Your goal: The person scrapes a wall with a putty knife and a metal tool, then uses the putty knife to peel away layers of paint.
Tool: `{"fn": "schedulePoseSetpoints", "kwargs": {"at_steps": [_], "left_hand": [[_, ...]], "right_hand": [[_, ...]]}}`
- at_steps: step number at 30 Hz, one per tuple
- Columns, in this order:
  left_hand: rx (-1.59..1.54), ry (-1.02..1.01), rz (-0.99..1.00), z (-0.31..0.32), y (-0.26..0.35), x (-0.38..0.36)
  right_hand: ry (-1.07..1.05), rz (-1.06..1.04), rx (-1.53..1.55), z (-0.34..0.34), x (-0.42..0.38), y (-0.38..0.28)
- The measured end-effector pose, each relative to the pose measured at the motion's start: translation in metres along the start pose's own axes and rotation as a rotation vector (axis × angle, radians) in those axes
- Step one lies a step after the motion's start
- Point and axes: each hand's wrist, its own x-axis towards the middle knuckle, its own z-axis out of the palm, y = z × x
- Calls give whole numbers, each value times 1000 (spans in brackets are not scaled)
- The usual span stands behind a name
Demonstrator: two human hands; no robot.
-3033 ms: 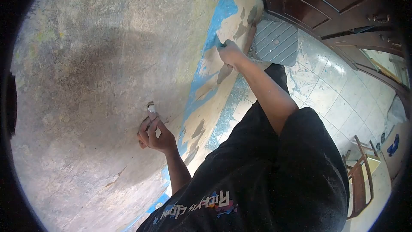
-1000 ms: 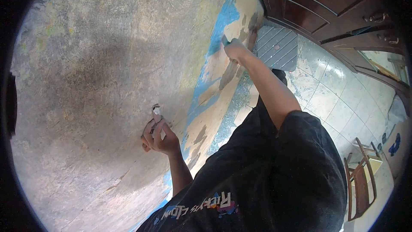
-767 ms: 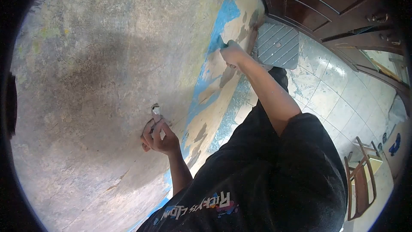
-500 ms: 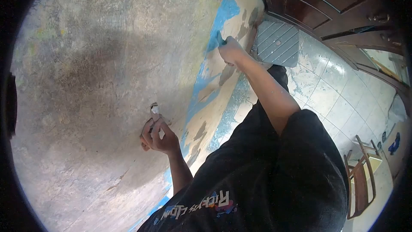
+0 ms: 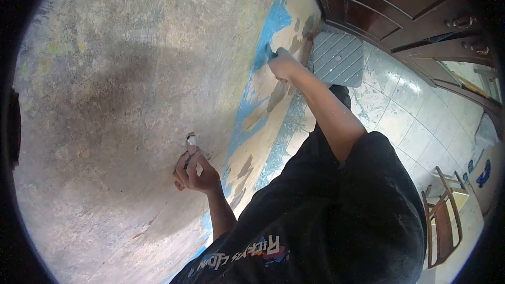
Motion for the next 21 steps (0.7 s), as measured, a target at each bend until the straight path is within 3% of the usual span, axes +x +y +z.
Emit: {"fn": "schedulePoseSetpoints", "kwargs": {"at_steps": [3,9,12,15,21], "left_hand": [[-23,-14,-5,-4,-3,-2],[-45,16,-10,2,4,3],[-49,1,-14,-6,-1,-2],[-47,8,1,-1,-1,2],[-61,-11,-7,-11,1,0]], "right_hand": [[-54,77,36,-8,9,3],[-35,30,-15,-4,-3,-10],[-27,140,-58,-8,25,-1],[-29,55,-39,-9,9,-11],[-1,75,-27,-9,41,32]]}}
